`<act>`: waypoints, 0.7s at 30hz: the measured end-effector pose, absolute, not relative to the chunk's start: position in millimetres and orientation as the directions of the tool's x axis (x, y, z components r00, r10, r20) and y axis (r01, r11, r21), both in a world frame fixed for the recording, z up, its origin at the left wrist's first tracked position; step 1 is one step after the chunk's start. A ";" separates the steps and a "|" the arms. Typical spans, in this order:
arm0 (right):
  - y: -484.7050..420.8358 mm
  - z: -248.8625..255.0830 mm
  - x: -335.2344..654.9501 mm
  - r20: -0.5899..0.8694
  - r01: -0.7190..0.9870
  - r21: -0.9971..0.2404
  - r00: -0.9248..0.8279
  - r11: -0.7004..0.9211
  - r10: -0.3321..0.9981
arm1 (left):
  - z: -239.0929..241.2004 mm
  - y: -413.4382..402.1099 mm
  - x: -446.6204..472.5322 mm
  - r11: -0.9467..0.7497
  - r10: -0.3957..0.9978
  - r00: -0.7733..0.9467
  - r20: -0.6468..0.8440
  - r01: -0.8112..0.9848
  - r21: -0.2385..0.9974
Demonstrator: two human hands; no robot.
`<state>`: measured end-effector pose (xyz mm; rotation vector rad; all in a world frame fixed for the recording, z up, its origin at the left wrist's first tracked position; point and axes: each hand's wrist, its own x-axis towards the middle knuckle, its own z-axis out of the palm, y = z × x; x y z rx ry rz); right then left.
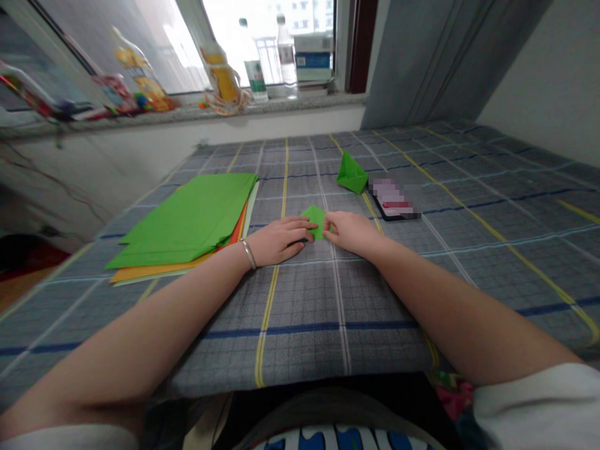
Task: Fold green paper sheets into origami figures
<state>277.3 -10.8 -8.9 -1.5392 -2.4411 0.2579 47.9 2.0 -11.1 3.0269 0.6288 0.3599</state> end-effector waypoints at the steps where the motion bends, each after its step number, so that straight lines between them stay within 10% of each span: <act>1: -10.6 -8.9 277.6 0.106 0.861 -0.282 -0.411 0.424 0.905 | -10.0 1.7 46.5 -0.912 0.410 0.886 0.217 0.406 0.063; 21: -12.3 -3.5 278.2 0.054 0.872 -0.279 -0.405 0.403 0.913 | 24.2 7.8 15.6 -0.820 0.570 0.821 -0.019 0.571 0.038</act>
